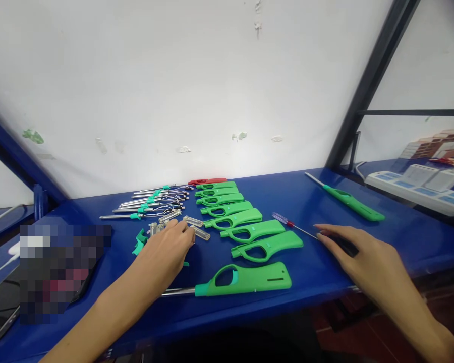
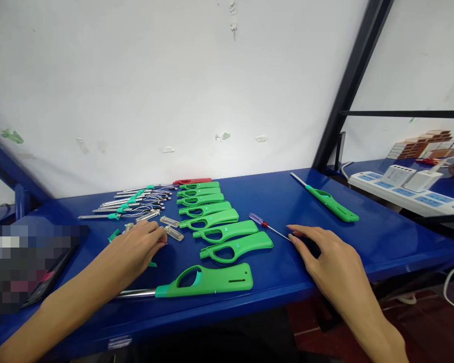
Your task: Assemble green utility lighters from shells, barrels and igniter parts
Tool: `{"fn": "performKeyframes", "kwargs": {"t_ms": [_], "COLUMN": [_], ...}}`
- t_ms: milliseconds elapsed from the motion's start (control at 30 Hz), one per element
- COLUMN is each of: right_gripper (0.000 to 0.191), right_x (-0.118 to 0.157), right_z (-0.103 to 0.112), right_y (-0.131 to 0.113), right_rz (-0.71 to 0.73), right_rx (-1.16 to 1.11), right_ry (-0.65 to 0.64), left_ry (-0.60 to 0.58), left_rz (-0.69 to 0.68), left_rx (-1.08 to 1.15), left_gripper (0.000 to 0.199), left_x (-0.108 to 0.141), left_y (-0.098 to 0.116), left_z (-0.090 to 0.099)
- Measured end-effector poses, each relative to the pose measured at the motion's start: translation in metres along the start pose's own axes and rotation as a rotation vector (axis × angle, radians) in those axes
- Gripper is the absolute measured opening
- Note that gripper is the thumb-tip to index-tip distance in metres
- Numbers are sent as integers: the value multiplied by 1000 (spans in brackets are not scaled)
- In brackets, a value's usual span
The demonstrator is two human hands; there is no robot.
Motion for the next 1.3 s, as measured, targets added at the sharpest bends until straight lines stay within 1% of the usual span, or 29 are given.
{"fn": "performKeyframes", "kwargs": {"t_ms": [133, 233, 367, 500, 600, 700, 767, 833, 867, 933, 1033, 1067, 1100, 1167, 1233, 1300], "right_gripper": [50, 51, 42, 28, 22, 23, 16, 10, 11, 23, 47, 52, 53, 43, 33, 28], "right_x": [-9, -22, -52, -87, -103, -104, -100, -97, -97, -98, -100, -99, -97, -89, -78, -67], "right_z": [2, 0, -4, -9, -13, -15, -14, -12, -9, 1, 26, 36, 47, 68, 85, 97], "right_y": [-8, -17, -29, -43, -53, -60, -60, -57, -56, -54, -58, -62, -67, -82, -98, -113], "right_rz": [35, 72, 144, 168, 176, 196, 195, 176, 163, 142, 132, 136, 142, 177, 209, 206], "right_rx": [25, 54, 83, 136, 152, 138, 119, 95, 79, 45, -24, -75, -193, -422, -529, -594], "right_ry": [-51, -120, -270, -385, -439, -451, -421, -364, -327, -242, -96, -42, 33, 122, 228, 305], "left_ry": [-18, -12, 18, 65, 119, 178, 158, 110, 101, 110, 114, 112, 108, 107, 113, 136], "left_rz": [-14, -10, 21, -6, -44, -107, -126, -126, -125, -128, -158, -177, -198, -244, -277, -277], "left_rx": [-48, -59, -48, 32, 115, 289, 410, 476, 495, 511, 507, 514, 536, 630, 764, 892], "left_gripper": [24, 27, 20, 16, 16, 19, 21, 22, 21, 20, 25, 27, 30, 33, 32, 26], "left_x": [-2, 2, 6, 3, 1, 4, 7, 10, 10, 11, 12, 13, 14, 16, 16, 14], "left_y": [8, 16, 27, 38, 45, 52, 56, 59, 60, 62, 66, 68, 69, 73, 77, 80], "left_z": [8, 21, 46, 69, 75, 71, 67, 62, 61, 59, 60, 61, 62, 63, 63, 61]}}
Point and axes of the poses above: each hand's wrist, its own x-axis away from the middle knuckle, its own z-axis out of the back of the hand, y = z × x, the point moved 1 cm from there along -x, towards the middle knuckle, and after that the axes turned 8 degrees about z, right-handed, at the moved point
